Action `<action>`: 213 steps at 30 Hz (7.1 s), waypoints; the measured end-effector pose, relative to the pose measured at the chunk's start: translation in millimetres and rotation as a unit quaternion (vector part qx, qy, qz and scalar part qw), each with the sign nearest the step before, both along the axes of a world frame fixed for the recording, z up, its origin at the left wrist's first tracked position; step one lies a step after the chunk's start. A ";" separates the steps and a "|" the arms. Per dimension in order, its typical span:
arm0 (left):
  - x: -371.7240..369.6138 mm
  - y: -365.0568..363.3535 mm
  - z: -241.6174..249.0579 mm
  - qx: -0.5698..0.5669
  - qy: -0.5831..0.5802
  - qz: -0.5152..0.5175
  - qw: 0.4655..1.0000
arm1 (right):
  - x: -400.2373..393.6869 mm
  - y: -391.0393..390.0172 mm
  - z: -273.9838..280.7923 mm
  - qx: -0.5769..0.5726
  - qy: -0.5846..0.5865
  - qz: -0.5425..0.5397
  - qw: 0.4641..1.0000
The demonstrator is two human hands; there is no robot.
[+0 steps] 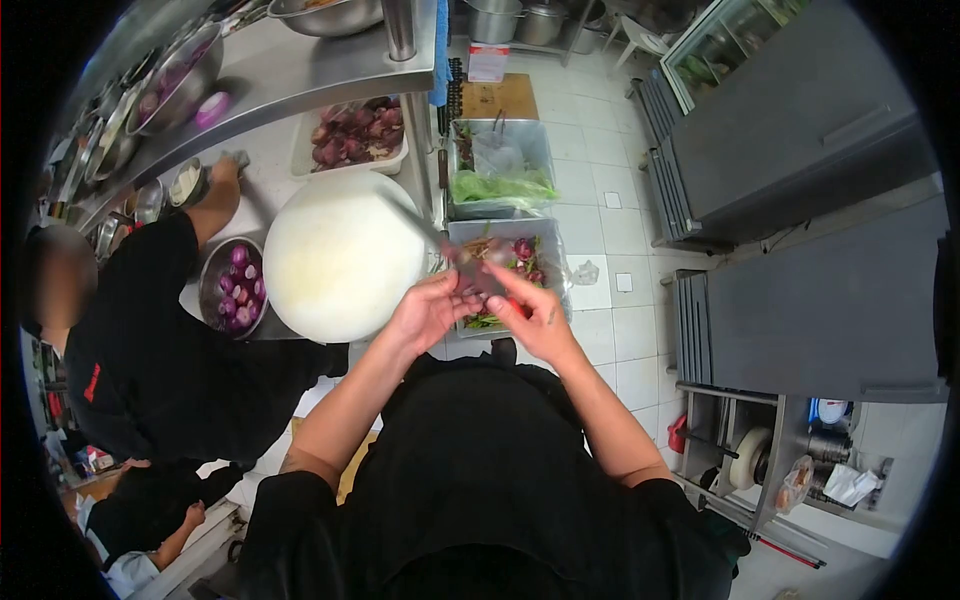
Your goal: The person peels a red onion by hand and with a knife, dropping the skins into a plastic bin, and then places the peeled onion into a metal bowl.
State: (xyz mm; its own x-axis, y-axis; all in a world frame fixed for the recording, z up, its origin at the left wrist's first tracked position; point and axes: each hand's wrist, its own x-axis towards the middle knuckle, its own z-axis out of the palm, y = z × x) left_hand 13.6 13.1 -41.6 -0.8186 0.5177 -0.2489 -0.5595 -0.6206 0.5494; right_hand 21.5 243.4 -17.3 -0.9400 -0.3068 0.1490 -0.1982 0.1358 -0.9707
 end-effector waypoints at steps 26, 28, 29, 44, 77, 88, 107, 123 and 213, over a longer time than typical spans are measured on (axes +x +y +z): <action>3.7 26.9 11.4 0.006 0.028 0.104 0.994 | 12.2 -13.0 19.9 0.039 -0.035 -0.039 0.998; 2.5 26.2 1.2 0.001 0.038 0.120 0.992 | 11.8 -14.6 17.2 -0.002 -0.065 -0.036 0.997; 1.7 25.8 -3.1 -0.001 0.043 0.127 0.991 | 11.4 -15.1 15.7 -0.031 -0.095 -0.033 0.994; -9.0 8.9 -5.4 -0.057 0.041 0.085 0.994 | -25.4 21.3 -17.1 -0.090 -0.242 -0.058 0.964; -18.2 25.6 3.7 -0.028 0.052 0.133 0.989 | 4.1 -4.5 16.0 -0.032 -0.113 -0.023 0.993; -8.8 30.1 -4.5 -0.022 0.056 0.140 0.988 | 5.8 -9.4 13.6 -0.020 -0.100 -0.022 0.995; -23.4 11.3 10.3 -0.064 0.087 0.107 0.988 | -21.1 20.4 -12.2 -0.115 -0.246 -0.105 0.957; -17.6 18.7 7.4 -0.166 0.148 0.133 0.966 | -8.5 13.3 12.1 -0.108 -0.150 -0.003 0.983; -57.8 89.9 -64.9 -0.555 0.591 0.015 0.585 | 18.1 83.0 6.7 0.479 -0.072 -0.083 0.871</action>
State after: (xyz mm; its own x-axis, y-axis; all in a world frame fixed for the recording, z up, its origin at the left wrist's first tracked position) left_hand -44.2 103.0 -106.5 -0.7625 0.5553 0.3321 0.6214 0.4852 0.6152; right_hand 39.6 326.4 -10.5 -0.9711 -0.0844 -0.2233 0.0151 0.9119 -0.4102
